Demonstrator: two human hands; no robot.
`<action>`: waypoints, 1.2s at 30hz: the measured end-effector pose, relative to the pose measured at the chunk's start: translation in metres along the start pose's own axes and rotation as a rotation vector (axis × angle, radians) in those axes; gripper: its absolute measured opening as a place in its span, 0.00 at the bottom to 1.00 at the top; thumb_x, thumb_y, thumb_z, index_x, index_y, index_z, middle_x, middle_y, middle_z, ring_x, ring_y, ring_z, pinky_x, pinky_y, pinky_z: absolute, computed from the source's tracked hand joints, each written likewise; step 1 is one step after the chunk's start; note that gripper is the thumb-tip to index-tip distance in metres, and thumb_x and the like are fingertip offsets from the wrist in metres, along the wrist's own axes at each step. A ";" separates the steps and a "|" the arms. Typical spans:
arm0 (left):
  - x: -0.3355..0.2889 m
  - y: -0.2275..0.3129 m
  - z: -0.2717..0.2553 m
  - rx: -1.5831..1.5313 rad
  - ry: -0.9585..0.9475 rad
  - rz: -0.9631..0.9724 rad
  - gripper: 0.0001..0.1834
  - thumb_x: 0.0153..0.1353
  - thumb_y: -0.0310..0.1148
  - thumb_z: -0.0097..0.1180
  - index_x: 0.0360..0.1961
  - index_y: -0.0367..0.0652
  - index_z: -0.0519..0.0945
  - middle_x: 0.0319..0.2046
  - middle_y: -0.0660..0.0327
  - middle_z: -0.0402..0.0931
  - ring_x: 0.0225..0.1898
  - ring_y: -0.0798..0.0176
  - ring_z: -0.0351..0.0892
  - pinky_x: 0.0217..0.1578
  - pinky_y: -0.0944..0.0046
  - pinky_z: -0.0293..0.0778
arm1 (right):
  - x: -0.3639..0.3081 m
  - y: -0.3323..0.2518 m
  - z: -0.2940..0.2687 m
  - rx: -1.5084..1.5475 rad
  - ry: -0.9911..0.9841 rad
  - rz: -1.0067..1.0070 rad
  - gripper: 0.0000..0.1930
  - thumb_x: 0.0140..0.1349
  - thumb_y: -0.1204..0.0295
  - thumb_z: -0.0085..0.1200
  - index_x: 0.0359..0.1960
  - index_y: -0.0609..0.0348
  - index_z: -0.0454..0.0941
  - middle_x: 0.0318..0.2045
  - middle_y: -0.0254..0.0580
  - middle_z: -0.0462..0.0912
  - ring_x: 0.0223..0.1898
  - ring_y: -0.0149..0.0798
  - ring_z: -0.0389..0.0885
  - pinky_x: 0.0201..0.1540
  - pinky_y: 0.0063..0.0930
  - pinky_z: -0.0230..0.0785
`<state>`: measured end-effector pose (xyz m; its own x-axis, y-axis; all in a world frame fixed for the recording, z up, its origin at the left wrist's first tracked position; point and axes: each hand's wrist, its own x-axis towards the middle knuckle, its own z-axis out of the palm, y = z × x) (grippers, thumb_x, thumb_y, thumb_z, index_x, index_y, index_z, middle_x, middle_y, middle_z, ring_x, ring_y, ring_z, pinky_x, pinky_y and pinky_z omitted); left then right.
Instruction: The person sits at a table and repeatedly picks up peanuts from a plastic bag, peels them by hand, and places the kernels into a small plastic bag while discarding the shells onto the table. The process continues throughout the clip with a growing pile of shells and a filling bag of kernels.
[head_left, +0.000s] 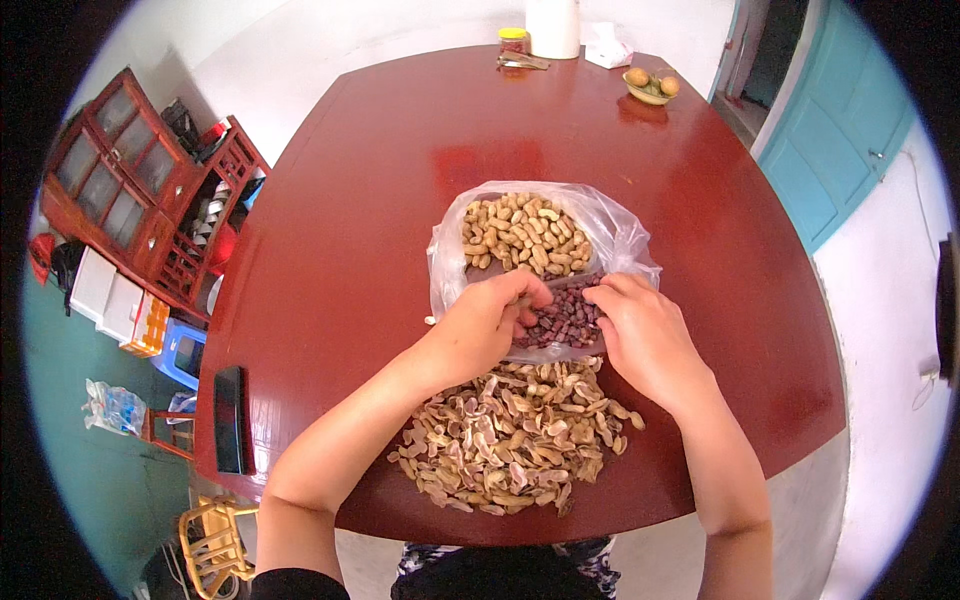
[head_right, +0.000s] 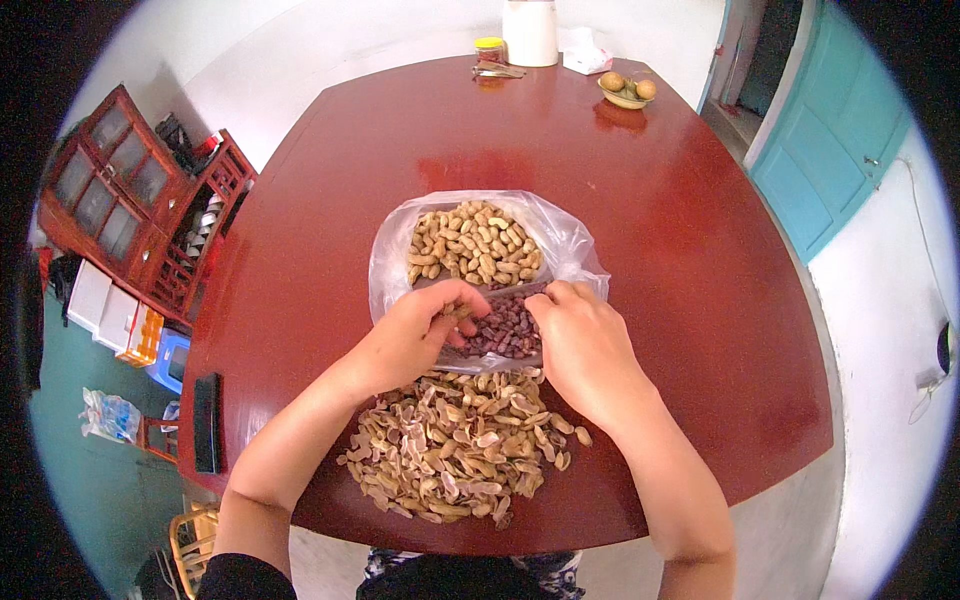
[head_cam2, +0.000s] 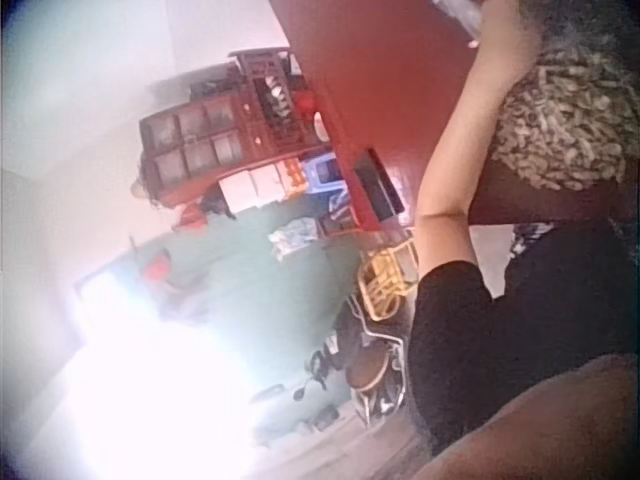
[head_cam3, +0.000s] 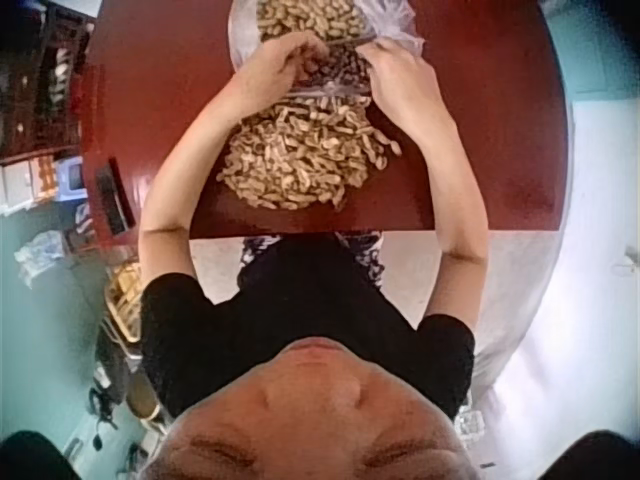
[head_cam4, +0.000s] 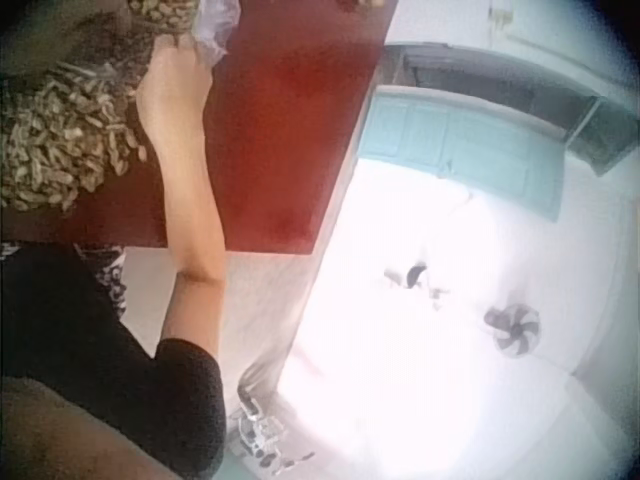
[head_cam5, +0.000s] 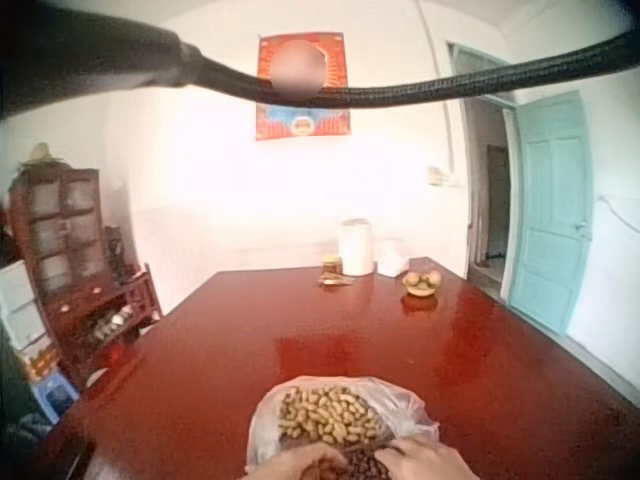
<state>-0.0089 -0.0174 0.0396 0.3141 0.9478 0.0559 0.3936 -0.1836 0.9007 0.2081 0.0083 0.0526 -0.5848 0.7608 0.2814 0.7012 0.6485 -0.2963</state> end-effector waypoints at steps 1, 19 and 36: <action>0.002 0.000 0.003 -0.114 0.037 0.017 0.15 0.62 0.13 0.37 0.48 0.34 0.71 0.44 0.58 0.74 0.45 0.66 0.76 0.46 0.66 0.74 | 0.001 -0.002 0.001 0.123 0.067 -0.006 0.14 0.54 0.83 0.53 0.44 0.63 0.78 0.42 0.51 0.79 0.43 0.53 0.79 0.45 0.41 0.73; 0.003 0.000 0.020 -0.233 0.214 0.067 0.05 0.67 0.27 0.52 0.42 0.38 0.73 0.33 0.67 0.74 0.36 0.76 0.72 0.38 0.73 0.70 | 0.011 -0.002 0.030 1.045 0.188 0.148 0.05 0.59 0.79 0.59 0.36 0.64 0.79 0.32 0.34 0.82 0.34 0.25 0.78 0.37 0.20 0.70; -0.001 -0.013 0.043 -0.416 0.299 0.151 0.03 0.72 0.32 0.41 0.42 0.46 0.66 0.22 0.69 0.65 0.21 0.77 0.59 0.21 0.75 0.58 | 0.008 -0.017 0.038 1.409 0.177 0.270 0.05 0.60 0.81 0.57 0.37 0.67 0.81 0.33 0.40 0.83 0.31 0.30 0.81 0.37 0.23 0.74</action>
<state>0.0231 -0.0268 0.0089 0.0569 0.9629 0.2637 -0.0321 -0.2622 0.9645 0.1758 0.0044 0.0251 -0.3714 0.9165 0.1486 -0.2585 0.0517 -0.9646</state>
